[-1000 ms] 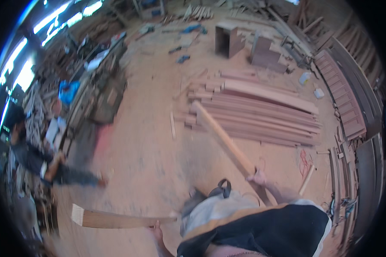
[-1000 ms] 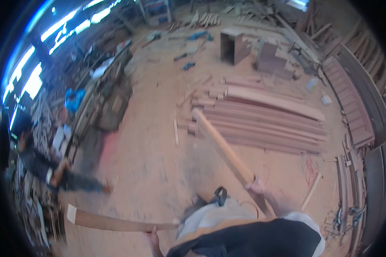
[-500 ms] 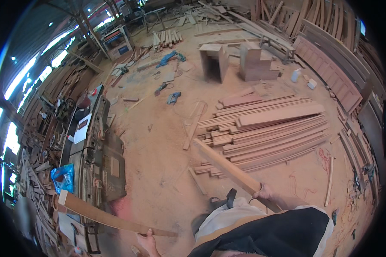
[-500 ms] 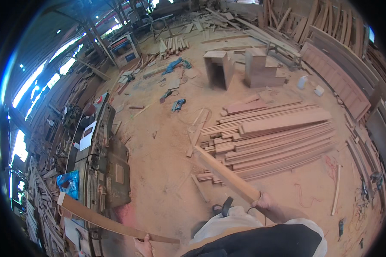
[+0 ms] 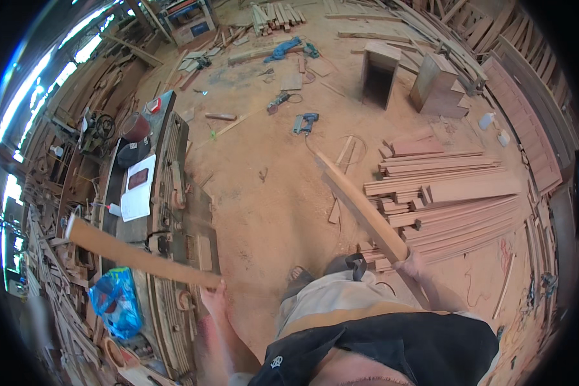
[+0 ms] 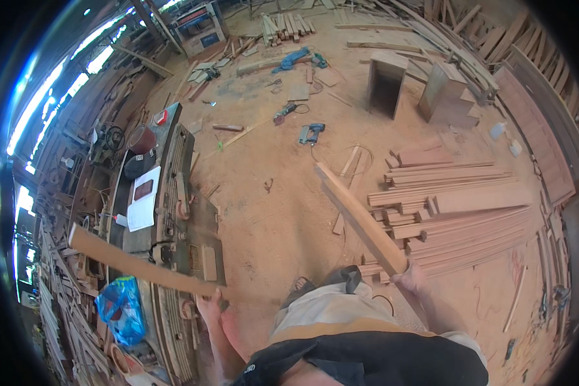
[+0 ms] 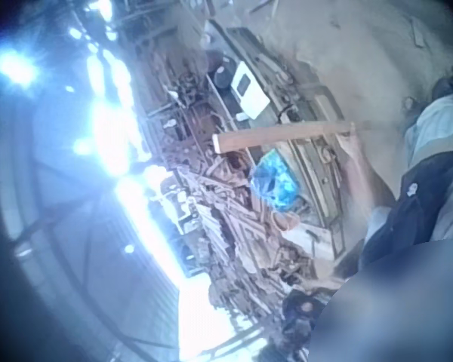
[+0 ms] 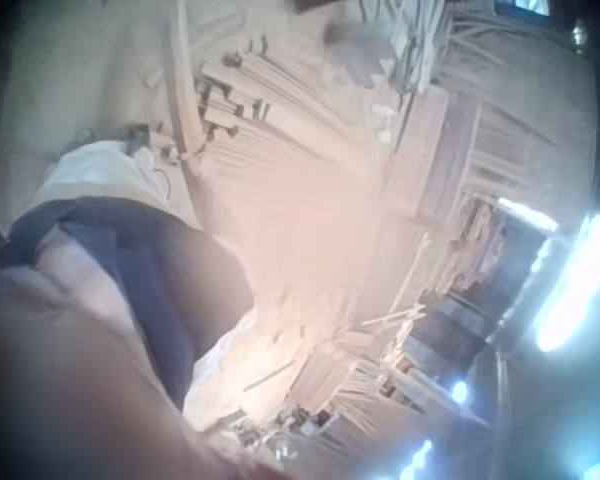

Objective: The person picks up and moves various wooden planks and offcuts in a cluttered workshop. They use a tape measure to check the length of a plank and briefly interact with another person who is working on a separate piece of wood.

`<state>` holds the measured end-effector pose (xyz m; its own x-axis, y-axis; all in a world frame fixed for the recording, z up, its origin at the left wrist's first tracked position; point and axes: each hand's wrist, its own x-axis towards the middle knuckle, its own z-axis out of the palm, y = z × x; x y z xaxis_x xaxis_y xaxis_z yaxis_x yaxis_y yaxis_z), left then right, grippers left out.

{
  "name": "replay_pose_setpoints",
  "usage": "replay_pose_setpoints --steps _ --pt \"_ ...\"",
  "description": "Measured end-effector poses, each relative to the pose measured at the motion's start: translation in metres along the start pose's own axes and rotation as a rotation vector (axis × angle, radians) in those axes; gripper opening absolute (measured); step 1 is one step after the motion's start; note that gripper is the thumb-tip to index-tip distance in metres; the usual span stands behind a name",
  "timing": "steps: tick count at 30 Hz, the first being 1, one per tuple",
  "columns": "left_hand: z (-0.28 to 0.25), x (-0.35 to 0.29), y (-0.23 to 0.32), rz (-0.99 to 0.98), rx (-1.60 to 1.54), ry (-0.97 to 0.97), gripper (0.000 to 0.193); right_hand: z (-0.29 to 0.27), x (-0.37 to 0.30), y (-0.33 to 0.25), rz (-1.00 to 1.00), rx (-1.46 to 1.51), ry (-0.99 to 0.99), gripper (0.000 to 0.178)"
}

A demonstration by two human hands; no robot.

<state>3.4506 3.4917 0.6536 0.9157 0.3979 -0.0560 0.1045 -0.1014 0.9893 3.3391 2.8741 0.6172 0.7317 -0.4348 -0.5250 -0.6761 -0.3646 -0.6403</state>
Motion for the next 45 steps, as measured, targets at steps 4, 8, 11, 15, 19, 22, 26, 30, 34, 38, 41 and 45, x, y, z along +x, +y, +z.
replay_pose_setpoints --steps 4,8,11,15,19,22,26,30,34,38,41,45 --pt "0.036 0.175 0.041 0.026 -0.009 -0.025 0.053 0.058 0.051 -0.104 -0.031 -0.033 0.108 0.077" --pt "0.089 0.339 0.065 0.084 -0.013 0.018 0.042 0.108 0.120 -0.188 -0.020 0.069 0.041 0.081" --pt "0.134 0.457 0.082 -0.014 -0.084 0.024 0.037 0.143 0.200 -0.264 -0.058 0.085 0.099 0.090" --pt "0.199 0.605 0.120 -0.007 -0.138 -0.033 0.036 0.162 0.312 -0.391 0.005 0.115 0.044 0.093" --pt "0.263 0.732 0.149 -0.035 -0.258 -0.076 0.036 0.166 0.410 -0.543 -0.019 -0.039 0.155 0.102" --pt "0.311 0.829 0.147 -0.037 -0.345 -0.119 0.036 0.166 0.479 -0.650 -0.075 -0.136 0.201 0.098" --pt "0.382 0.971 0.133 -0.101 -0.375 -0.246 0.034 0.181 0.572 -0.783 -0.161 -0.038 0.255 0.090" --pt "0.463 1.110 0.133 -0.176 -0.364 -0.341 0.038 0.207 0.653 -0.900 -0.228 -0.022 0.293 0.091" --pt "0.543 1.225 0.146 -0.338 -0.395 -0.514 0.040 0.219 0.739 -1.002 -0.293 -0.030 0.291 0.098" --pt "0.621 1.327 0.150 -0.471 -0.386 -0.599 0.044 0.229 0.839 -1.088 -0.306 -0.007 0.333 0.103" --pt "0.685 1.407 0.143 -0.547 -0.418 -0.644 0.046 0.231 0.934 -1.154 -0.389 -0.026 0.256 0.103" --pt "0.787 1.517 0.144 -0.599 -0.378 -0.648 0.049 0.230 1.077 -1.263 -0.352 -0.066 0.228 0.101"
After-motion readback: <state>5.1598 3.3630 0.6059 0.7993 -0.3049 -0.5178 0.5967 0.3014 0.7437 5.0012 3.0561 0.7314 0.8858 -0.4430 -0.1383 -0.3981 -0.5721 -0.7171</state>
